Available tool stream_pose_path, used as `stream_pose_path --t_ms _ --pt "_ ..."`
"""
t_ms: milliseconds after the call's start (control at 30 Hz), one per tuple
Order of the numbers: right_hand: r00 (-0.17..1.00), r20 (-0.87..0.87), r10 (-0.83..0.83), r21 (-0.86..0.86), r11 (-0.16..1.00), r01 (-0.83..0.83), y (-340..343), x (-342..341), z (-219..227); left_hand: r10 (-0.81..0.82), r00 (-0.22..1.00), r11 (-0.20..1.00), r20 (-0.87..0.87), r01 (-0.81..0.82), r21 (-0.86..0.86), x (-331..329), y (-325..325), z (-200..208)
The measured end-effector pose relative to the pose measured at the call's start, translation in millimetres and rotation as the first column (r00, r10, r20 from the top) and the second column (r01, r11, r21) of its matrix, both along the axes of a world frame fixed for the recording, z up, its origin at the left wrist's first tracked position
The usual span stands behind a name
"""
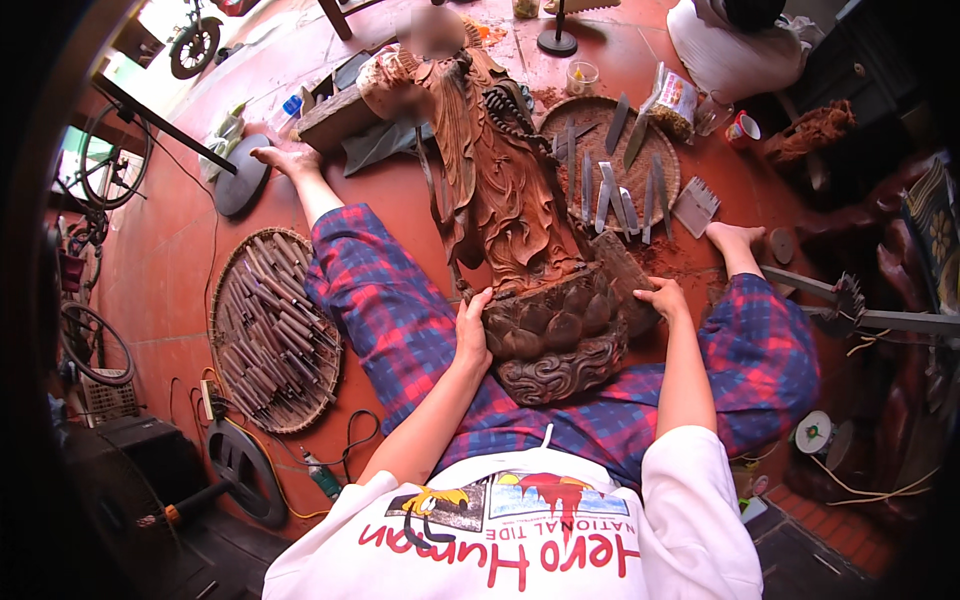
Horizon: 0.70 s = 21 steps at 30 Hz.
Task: The person sits on the floor and carves a large, ornate wooden sculpture using various hand tools. They switch between different chisels and knives to refine the details of the wood, occasionally pausing to inspect the work or adjust their grip.
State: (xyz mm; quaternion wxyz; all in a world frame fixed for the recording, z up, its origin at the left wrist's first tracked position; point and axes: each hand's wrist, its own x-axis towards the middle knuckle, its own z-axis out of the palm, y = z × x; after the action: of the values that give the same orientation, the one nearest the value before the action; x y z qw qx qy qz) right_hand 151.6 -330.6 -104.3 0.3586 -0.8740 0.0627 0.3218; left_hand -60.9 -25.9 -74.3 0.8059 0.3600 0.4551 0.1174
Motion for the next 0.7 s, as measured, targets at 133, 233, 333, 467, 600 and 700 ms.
stream_pose_path --t_ms 133,233,333,467,600,700 --pt "0.997 -0.051 0.051 -0.103 0.993 -0.056 15.7 -9.1 17.9 -0.015 0.999 0.999 0.049 0.017 -0.029 -8.5 9.8 -8.6" --pt "0.981 -0.047 0.189 -0.139 0.971 -0.194 11.9 -4.9 21.4 0.018 0.999 1.0 0.029 -0.017 -0.021 -7.8 7.6 -18.4" --pt "0.969 0.04 0.243 -0.215 0.949 -0.229 -1.9 -1.2 8.5 -0.033 0.998 0.999 0.06 0.034 -0.022 -3.2 5.8 -15.6" --pt "0.946 0.133 0.295 -0.388 0.894 -0.224 23.9 -14.3 19.1 -0.051 0.998 0.999 -0.021 0.051 -0.015 -12.1 9.6 1.4" --pt "0.931 0.345 0.115 -0.169 0.984 -0.059 48.4 -22.1 50.5 -0.058 0.998 0.994 -0.039 0.061 0.094 -20.9 24.1 39.0" --pt "0.897 0.441 -0.008 0.083 0.996 -0.031 78.3 -35.5 99.9 0.032 0.999 0.94 0.034 -0.042 0.339 -19.2 51.6 51.5"
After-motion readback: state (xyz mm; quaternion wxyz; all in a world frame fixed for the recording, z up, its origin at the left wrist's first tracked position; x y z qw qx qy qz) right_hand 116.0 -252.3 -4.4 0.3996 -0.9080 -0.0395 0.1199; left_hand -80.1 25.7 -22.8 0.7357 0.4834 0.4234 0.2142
